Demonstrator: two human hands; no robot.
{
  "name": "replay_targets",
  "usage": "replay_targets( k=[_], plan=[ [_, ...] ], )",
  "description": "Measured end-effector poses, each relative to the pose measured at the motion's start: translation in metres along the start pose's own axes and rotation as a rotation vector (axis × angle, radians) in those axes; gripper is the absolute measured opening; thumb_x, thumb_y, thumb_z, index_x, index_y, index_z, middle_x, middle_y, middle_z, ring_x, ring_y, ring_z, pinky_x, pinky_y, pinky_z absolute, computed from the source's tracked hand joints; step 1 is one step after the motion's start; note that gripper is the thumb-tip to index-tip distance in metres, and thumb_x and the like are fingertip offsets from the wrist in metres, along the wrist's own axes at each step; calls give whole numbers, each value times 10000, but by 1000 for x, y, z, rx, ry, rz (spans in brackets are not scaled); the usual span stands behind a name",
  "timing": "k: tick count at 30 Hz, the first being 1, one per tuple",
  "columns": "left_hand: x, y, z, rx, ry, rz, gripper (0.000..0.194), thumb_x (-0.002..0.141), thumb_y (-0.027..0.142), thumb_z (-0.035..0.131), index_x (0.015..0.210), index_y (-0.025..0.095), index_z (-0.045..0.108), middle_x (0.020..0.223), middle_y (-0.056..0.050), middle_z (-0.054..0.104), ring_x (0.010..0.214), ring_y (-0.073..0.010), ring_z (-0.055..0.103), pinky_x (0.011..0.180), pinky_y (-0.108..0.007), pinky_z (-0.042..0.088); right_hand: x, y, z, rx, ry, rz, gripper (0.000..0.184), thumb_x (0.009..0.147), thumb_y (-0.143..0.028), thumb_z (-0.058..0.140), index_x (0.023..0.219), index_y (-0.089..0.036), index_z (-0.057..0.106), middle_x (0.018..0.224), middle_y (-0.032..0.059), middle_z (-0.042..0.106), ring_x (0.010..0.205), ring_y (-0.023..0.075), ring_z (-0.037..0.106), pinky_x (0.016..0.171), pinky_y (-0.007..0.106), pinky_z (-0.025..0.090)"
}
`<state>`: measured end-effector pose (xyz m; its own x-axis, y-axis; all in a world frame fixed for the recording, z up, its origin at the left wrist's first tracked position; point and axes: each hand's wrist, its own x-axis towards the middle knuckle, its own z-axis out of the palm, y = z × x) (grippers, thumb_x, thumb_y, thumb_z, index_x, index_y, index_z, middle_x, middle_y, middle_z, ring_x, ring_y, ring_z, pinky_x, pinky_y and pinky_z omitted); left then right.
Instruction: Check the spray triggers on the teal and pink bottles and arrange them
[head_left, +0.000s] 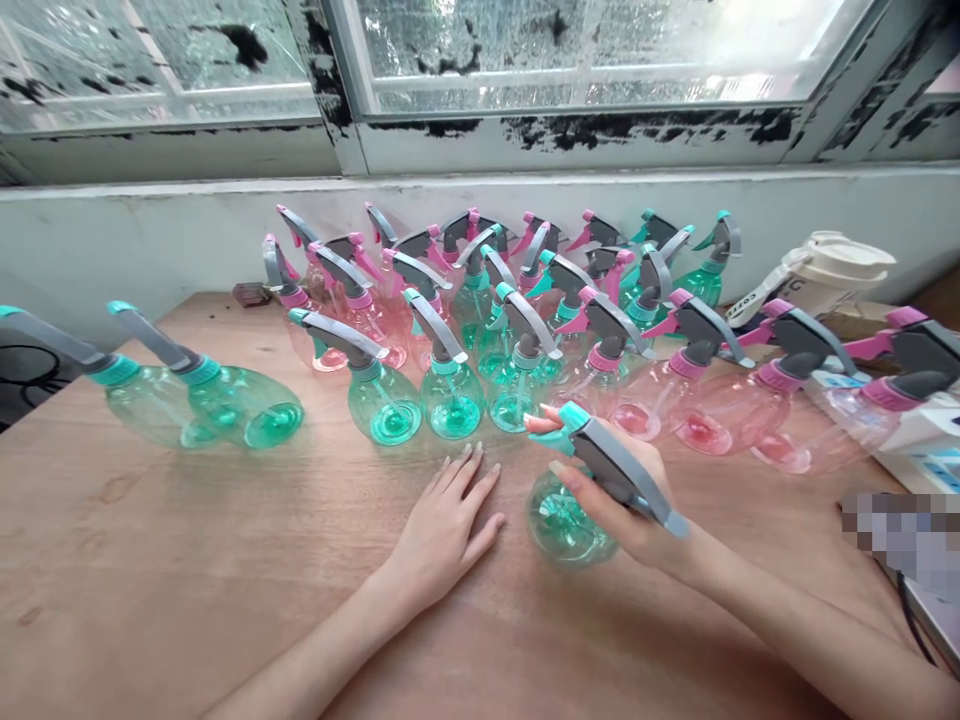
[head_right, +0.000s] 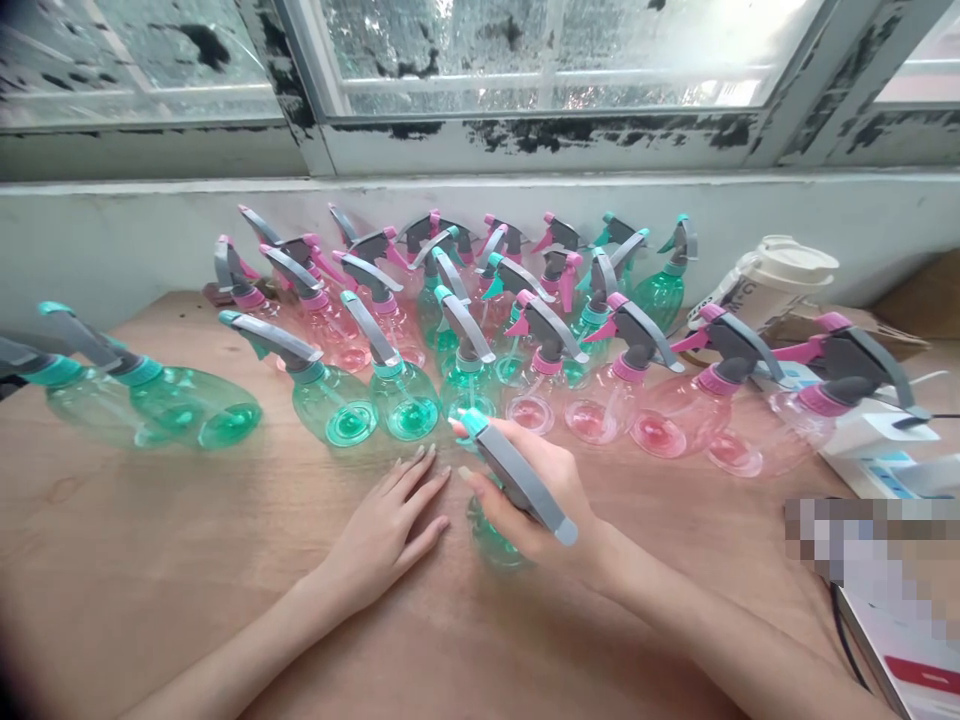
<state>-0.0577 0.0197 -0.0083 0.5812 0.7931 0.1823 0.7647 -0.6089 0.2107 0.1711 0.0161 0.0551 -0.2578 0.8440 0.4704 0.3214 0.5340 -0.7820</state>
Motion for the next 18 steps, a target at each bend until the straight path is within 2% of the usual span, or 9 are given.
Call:
replay_targets(
  k=[6,10,12,15,18],
  plan=[
    [0,1,-1,1,-20,7,487,962,365,505,1395,143,477,1515,-190,380,1394,-310,380,1126,-507,353,5,-2,-3,-44,-5,-59,234,890,-240,587,1123,-242,603,853,20,657,617,147,596,600,289,494],
    [0,0,1,19,-4,12,479,963,379,500,1384,152,486,1498,-192,405,1372,-322,412,1109,-521,374,11,-5,-5,-50,-16,-97,48,904,-240,576,939,-222,604,794,17,635,693,167,625,632,293,481],
    [0,-1,1,28,5,26,480,965,383,495,1383,147,487,1493,-197,410,1368,-325,418,1103,-524,384,11,-7,-5,-56,-14,-102,38,912,-239,565,894,-218,590,802,23,629,731,174,633,641,293,479],
    [0,-2,2,41,8,36,479,970,377,484,1386,140,483,1499,-198,401,1372,-324,411,1103,-522,386,10,-6,-5,-41,-20,-90,42,915,-249,568,940,-223,589,814,24,618,759,182,632,650,294,478],
    [0,-1,1,45,10,35,480,978,385,468,1392,143,476,1507,-191,392,1376,-319,407,1107,-519,383,7,-3,-6,-17,-53,-56,207,912,-269,577,1116,-235,581,767,7,587,693,171,603,628,291,475]
  ],
)
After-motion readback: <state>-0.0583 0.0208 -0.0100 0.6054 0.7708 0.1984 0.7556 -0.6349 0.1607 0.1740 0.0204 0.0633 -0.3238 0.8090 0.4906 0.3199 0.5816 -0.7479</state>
